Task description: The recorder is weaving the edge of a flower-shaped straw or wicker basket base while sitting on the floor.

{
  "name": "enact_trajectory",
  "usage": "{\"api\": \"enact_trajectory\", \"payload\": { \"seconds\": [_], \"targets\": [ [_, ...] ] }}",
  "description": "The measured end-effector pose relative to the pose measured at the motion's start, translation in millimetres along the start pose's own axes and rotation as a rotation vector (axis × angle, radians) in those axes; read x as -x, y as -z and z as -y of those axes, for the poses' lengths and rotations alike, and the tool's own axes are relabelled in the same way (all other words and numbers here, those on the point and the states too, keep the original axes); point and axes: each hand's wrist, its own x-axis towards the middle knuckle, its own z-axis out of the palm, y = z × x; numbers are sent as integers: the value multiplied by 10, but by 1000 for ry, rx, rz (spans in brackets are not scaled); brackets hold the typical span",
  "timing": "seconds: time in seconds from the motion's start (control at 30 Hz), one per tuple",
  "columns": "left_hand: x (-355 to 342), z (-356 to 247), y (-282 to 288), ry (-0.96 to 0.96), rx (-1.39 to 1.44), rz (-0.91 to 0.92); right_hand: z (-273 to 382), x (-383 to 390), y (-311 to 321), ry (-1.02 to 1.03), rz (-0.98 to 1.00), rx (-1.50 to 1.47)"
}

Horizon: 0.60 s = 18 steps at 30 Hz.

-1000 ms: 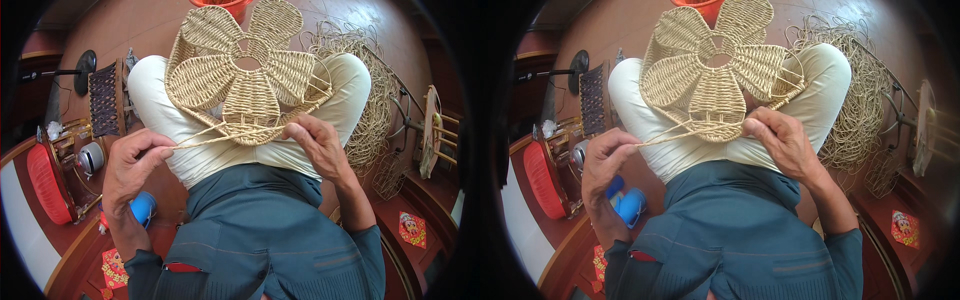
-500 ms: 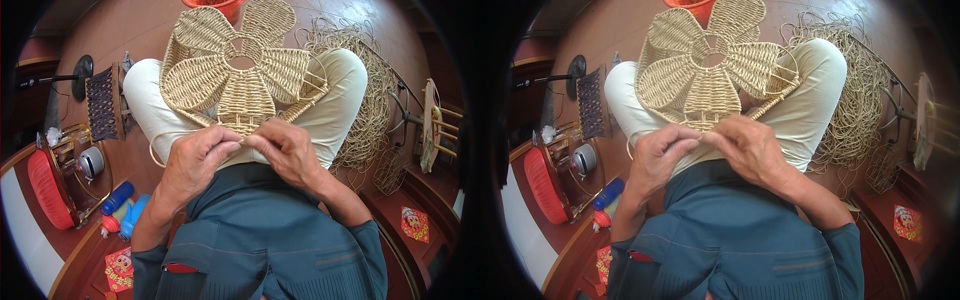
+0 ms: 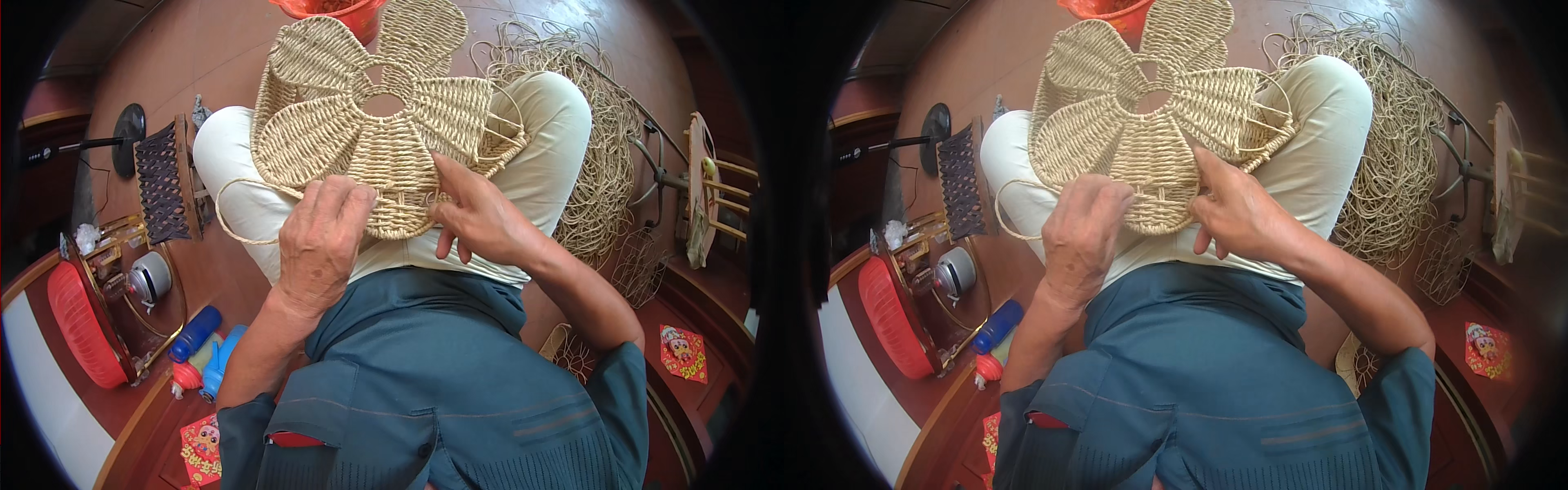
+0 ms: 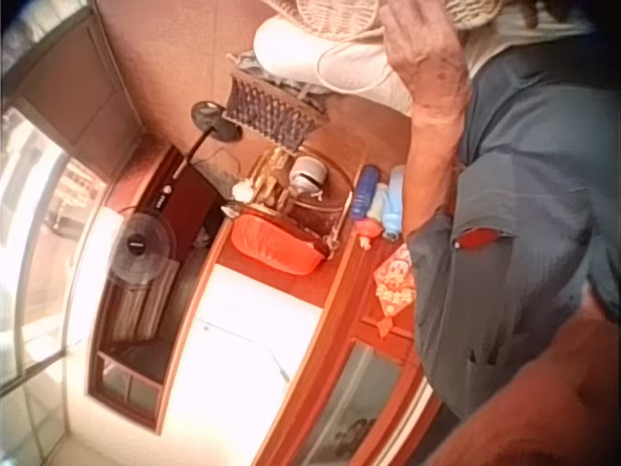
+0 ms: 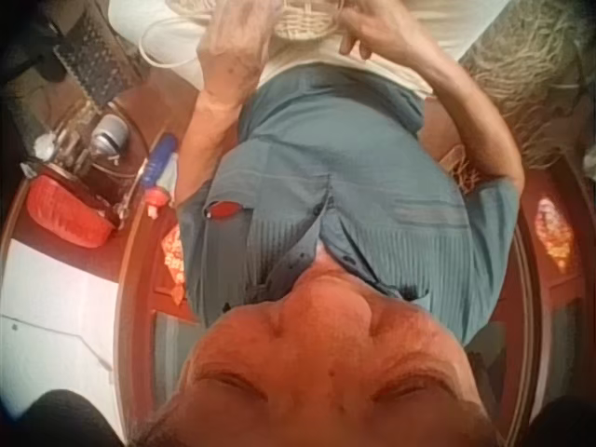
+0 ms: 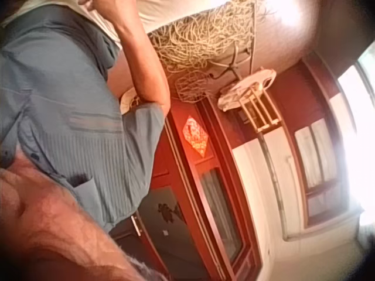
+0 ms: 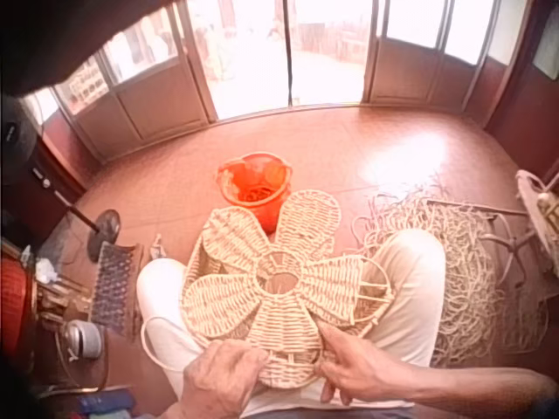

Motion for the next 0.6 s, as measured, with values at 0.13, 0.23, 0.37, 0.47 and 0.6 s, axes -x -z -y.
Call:
{"api": "enact_trajectory", "payload": {
  "seconds": [0.13,0.23,0.37,0.47,0.6],
  "targets": [
    [-4,-64,-142,14,46,-52,31,-111,82,-76,126,-89],
    [-1,-105,-224,67,122,-76,-13,-133,101,-112,120,-123],
    [9,-134,-270,80,131,-98,-30,-147,74,-101,108,-178],
    [11,-145,-287,79,113,-97,8,-127,72,-127,84,-129],
    [9,-169,-318,94,90,-135,49,-103,86,-154,74,-131]
  ]
}}
